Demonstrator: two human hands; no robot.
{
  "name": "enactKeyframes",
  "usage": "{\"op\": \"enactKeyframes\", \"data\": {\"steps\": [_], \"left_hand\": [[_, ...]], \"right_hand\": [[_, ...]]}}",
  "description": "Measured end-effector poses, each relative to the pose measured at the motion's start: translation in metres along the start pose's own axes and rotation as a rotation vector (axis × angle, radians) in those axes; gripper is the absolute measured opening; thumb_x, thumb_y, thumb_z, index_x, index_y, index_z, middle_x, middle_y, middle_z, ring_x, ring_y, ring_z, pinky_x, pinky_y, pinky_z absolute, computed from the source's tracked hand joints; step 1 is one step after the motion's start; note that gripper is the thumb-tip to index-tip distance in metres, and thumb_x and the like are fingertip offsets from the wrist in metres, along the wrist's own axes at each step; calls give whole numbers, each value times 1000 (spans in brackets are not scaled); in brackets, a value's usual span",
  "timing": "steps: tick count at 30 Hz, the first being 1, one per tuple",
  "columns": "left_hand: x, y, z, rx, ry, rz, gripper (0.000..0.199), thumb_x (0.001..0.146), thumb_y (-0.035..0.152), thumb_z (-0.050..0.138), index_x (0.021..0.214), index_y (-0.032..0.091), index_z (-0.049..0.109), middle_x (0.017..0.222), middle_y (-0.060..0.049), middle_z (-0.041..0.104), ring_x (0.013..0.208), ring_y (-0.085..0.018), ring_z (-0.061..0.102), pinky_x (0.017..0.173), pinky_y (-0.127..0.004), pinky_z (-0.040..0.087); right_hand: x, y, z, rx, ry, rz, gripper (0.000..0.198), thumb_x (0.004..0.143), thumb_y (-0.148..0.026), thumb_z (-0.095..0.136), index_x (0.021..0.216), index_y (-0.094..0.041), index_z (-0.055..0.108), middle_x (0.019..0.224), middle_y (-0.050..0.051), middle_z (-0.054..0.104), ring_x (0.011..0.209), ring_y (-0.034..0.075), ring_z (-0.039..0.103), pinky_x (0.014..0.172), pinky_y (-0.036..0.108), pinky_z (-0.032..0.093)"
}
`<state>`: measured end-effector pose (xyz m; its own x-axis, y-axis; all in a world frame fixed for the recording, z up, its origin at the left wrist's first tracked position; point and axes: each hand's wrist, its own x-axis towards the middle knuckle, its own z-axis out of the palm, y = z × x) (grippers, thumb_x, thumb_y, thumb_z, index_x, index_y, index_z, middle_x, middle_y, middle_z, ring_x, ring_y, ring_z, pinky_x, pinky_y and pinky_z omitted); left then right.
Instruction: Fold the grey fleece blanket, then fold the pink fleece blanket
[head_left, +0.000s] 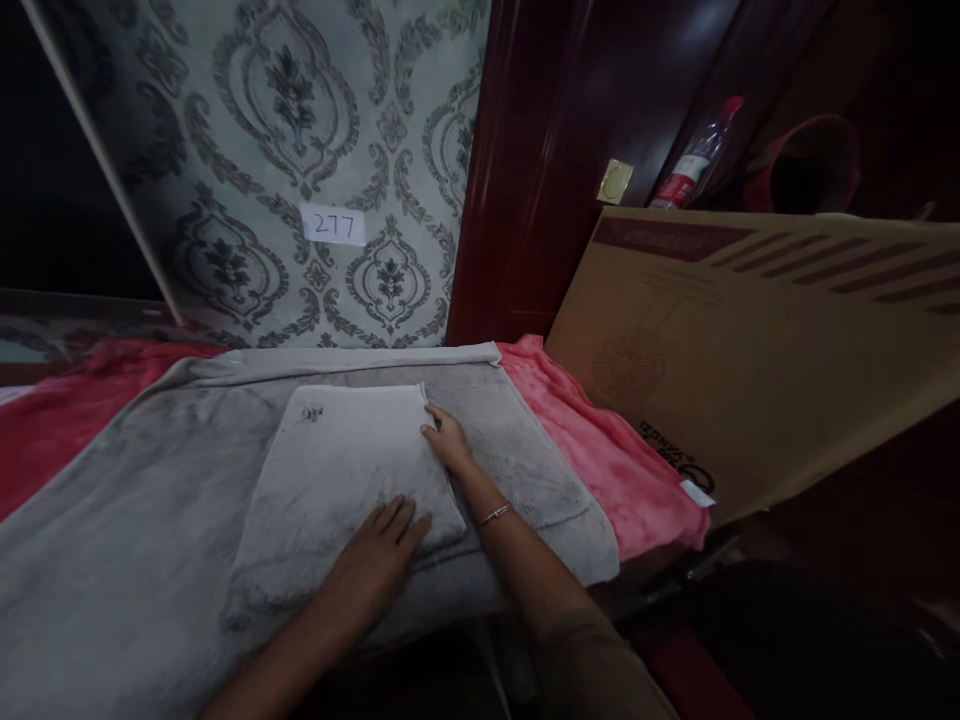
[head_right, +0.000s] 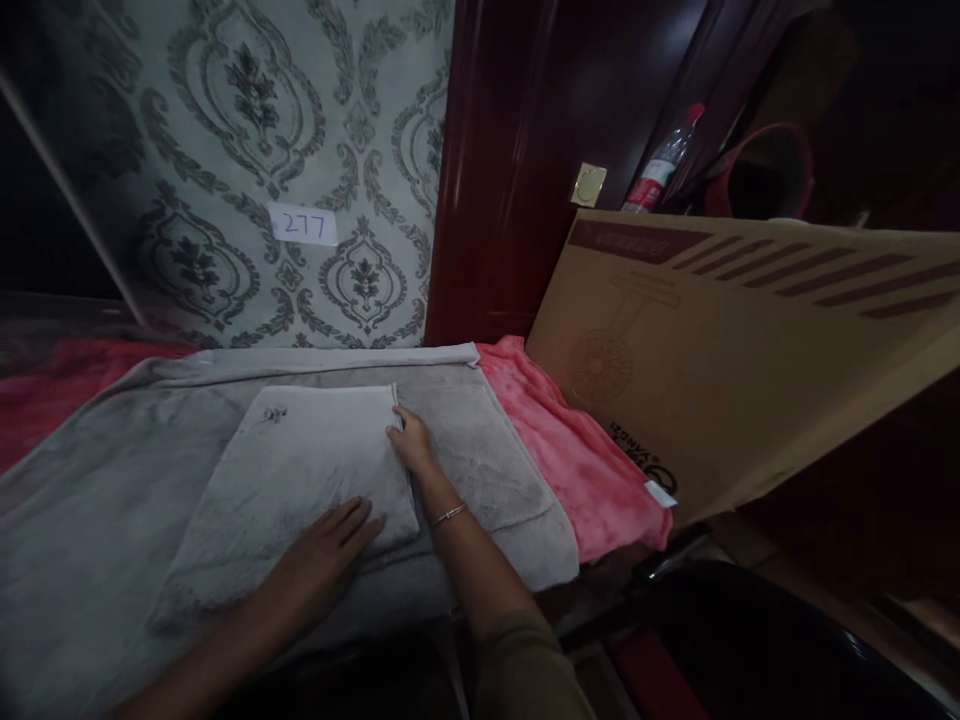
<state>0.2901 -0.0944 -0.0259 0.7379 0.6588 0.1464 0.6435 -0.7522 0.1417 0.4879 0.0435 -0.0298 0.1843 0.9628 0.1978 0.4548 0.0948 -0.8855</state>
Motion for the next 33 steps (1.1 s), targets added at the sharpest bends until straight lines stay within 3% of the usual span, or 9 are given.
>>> {"op": "enactKeyframes", "data": {"steps": [4, 7, 9, 12, 15, 20, 26, 30, 33], "left_hand": [[-6, -21, -33, -229, 96, 55, 40, 97, 30, 44, 131, 28, 65, 138, -6, 63, 129, -22, 58, 109, -39, 49], [4, -60, -62, -202, 173, -68, 50, 99, 39, 31, 134, 21, 62, 137, -8, 63, 129, -22, 58, 113, -39, 44], [18, -89, -73, -124, 159, -157, 55, 98, 39, 30, 140, 15, 56, 145, -12, 57, 136, -24, 52, 116, -41, 39], [37, -124, -71, 32, 49, -275, 62, 94, 40, 35, 148, 11, 46, 156, -17, 42, 145, -30, 38, 121, -52, 28], [43, -142, -51, 138, -54, -331, 60, 95, 43, 36, 149, 19, 46, 159, -15, 37, 149, -33, 29, 120, -60, 18], [36, -152, -28, 134, -63, -307, 61, 95, 46, 33, 150, 22, 45, 158, -13, 40, 150, -29, 28, 121, -56, 15], [30, -156, -41, 63, -59, -189, 61, 90, 47, 38, 144, 24, 53, 155, -9, 46, 149, -26, 31, 122, -50, 22], [-11, -141, -40, -31, 28, -132, 57, 92, 51, 38, 140, 26, 57, 150, -8, 52, 144, -25, 41, 120, -48, 30], [-61, -121, -26, -7, 169, -47, 61, 90, 53, 46, 147, 32, 47, 156, -4, 45, 145, -27, 40, 121, -52, 29]], "right_hand": [[-14, -24, -4, -86, -13, -15, 60, 78, -14, 62, 138, -17, 57, 147, 14, 52, 139, 27, 43, 119, 45, 28], [-44, -49, -1, -240, -117, -204, 70, 83, -26, 69, 149, -21, 44, 163, 12, 29, 151, 32, 20, 123, 52, 18], [-71, -62, 5, -346, -244, -352, 74, 88, -39, 67, 154, -27, 36, 167, 10, 19, 154, 33, 10, 122, 59, 13], [-108, -66, 16, -427, -438, -468, 70, 93, -53, 60, 155, -32, 35, 167, 8, 19, 154, 36, 5, 119, 67, 5], [-128, -56, 24, -453, -518, -475, 69, 93, -57, 58, 154, -31, 37, 166, 10, 20, 154, 37, 4, 118, 70, 2], [-131, -49, 26, -465, -498, -451, 69, 94, -56, 58, 155, -34, 36, 167, 6, 20, 154, 34, 5, 120, 66, 2], [-130, -52, 22, -493, -493, -458, 65, 96, -55, 55, 154, -32, 37, 166, 6, 22, 155, 32, 5, 122, 62, 3], [-131, -51, 21, -473, -466, -448, 56, 100, -48, 51, 153, -35, 38, 166, 3, 24, 154, 31, 9, 122, 62, 7], [-130, -48, 22, -455, -456, -450, 54, 101, -47, 49, 153, -34, 39, 166, 3, 25, 154, 31, 8, 122, 62, 8]]}}
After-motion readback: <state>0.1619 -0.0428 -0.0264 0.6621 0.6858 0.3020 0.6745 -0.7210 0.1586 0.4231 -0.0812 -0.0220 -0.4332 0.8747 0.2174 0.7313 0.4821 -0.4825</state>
